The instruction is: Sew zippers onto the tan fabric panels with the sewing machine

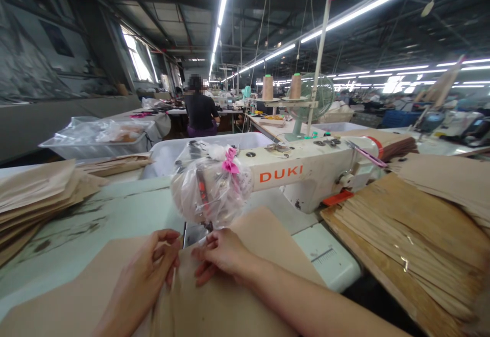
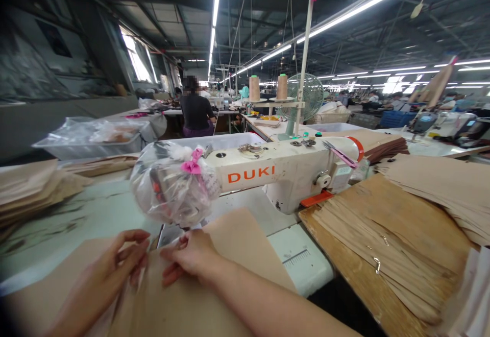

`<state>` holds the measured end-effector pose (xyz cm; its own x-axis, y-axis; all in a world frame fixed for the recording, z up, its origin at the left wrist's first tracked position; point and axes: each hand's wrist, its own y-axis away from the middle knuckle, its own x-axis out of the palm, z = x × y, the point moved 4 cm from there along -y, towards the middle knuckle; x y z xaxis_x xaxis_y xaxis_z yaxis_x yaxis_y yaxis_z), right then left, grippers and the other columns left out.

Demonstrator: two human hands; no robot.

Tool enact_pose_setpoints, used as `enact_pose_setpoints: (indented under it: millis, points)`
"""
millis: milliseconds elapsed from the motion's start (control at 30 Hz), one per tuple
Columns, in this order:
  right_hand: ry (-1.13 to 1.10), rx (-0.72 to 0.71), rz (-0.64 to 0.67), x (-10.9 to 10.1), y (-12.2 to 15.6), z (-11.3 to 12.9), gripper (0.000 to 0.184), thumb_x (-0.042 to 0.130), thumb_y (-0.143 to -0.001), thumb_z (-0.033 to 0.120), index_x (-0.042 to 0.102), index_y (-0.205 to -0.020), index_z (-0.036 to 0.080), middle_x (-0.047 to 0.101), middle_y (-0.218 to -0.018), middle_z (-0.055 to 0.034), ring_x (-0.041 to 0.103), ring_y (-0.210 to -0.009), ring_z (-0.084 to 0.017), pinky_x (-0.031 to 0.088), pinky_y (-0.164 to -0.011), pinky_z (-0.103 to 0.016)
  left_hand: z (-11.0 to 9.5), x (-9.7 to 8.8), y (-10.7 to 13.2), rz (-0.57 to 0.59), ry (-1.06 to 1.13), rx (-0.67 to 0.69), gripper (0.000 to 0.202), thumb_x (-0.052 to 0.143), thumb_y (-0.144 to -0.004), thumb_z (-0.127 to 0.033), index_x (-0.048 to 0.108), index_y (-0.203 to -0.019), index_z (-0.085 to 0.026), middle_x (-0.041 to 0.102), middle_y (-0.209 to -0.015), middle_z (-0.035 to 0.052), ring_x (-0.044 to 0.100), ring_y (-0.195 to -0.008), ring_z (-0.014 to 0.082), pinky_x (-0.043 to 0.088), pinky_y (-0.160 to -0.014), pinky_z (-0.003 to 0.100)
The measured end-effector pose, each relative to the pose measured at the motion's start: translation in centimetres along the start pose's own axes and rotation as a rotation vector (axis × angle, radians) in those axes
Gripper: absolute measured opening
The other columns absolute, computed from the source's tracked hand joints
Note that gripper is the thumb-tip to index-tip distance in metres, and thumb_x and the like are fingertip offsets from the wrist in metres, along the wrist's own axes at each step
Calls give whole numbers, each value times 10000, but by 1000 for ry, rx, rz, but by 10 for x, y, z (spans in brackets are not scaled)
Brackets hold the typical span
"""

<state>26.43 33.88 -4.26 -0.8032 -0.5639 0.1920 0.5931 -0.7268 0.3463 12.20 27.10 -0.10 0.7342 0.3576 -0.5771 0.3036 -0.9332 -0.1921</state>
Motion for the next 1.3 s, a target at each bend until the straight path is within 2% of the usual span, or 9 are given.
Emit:
enact_pose_setpoints:
  millis: [167, 300, 433, 500, 600, 833, 1000, 1167, 1300]
  points:
    - [124, -50, -114, 8, -5, 8, 165, 697, -813, 205, 595, -693, 155, 636, -636, 22, 505, -318, -66, 300, -291, -160, 18, 12, -2, 29, 14, -3, 394, 449, -893, -639, 502, -1004, -264, 617, -587, -61, 599, -464, 160, 469, -478, 238]
    - [196, -59, -14, 5, 15, 6, 243, 648, -819, 157, 592, -583, 153, 606, -571, 33, 505, -319, -59, 313, -326, -158, 13, 12, 0, -19, -134, 343, 294, 528, -901, -522, 621, -982, -255, 712, -1002, 49, 723, -838, 190, 561, -747, 244]
    - [252, -84, 71, -13, 45, -1, 290, 667, -825, 311, 585, -594, 155, 614, -561, 23, 537, -356, -76, 326, -344, -165, -1, 24, 7, 270, -171, 605, 241, 505, -947, -391, 707, -1022, -283, 697, -1175, 43, 682, -1046, 185, 511, -925, 224]
    - [261, -90, 86, -25, 53, -1, 338, 694, -799, 429, 591, -631, 154, 632, -584, 14, 547, -369, -82, 323, -337, -169, -3, 29, 6, 382, -130, 546, 235, 513, -950, -391, 727, -989, -300, 737, -1044, 12, 693, -968, 167, 522, -860, 199]
    - [284, -93, 100, -38, 53, 6, 394, 728, -746, 510, 594, -667, 148, 637, -596, 10, 553, -381, -84, 332, -337, -173, -4, 33, 1, 403, -93, 384, 220, 585, -902, -453, 754, -868, -315, 749, -914, -26, 693, -838, 153, 515, -754, 185]
    - [619, -211, -40, -56, 20, 32, 285, 579, -888, 300, 609, -655, 140, 633, -567, 11, 549, -387, -69, 388, -435, -165, 6, 34, -27, 281, -164, 51, 385, 574, -819, -560, 763, -792, -225, 692, -602, -6, 637, -573, 194, 454, -556, 259]
    - [835, -339, -217, -65, -4, 47, 309, 535, -840, 120, 544, -535, 166, 561, -465, 11, 548, -425, -107, 462, -576, -211, 10, 32, -47, 172, -151, 3, 329, 600, -796, -517, 787, -820, -246, 787, -819, 22, 733, -813, 271, 524, -720, 318]
    - [884, -424, -266, -71, -18, 43, 258, 531, -805, 98, 572, -563, 179, 480, -408, 35, 587, -505, -139, 485, -694, -228, 15, 36, -50, 107, -93, -38, 346, 613, -781, -534, 799, -860, -253, 797, -863, 27, 746, -842, 287, 557, -729, 337]
    - [920, -471, -287, -71, -18, 38, 188, 542, -776, 77, 630, -640, 172, 624, -546, -20, 661, -675, -187, 481, -761, -254, 20, 40, -48, 71, -73, -70, 372, 617, -760, -560, 801, -854, -251, 796, -869, 26, 740, -837, 284, 551, -706, 326]
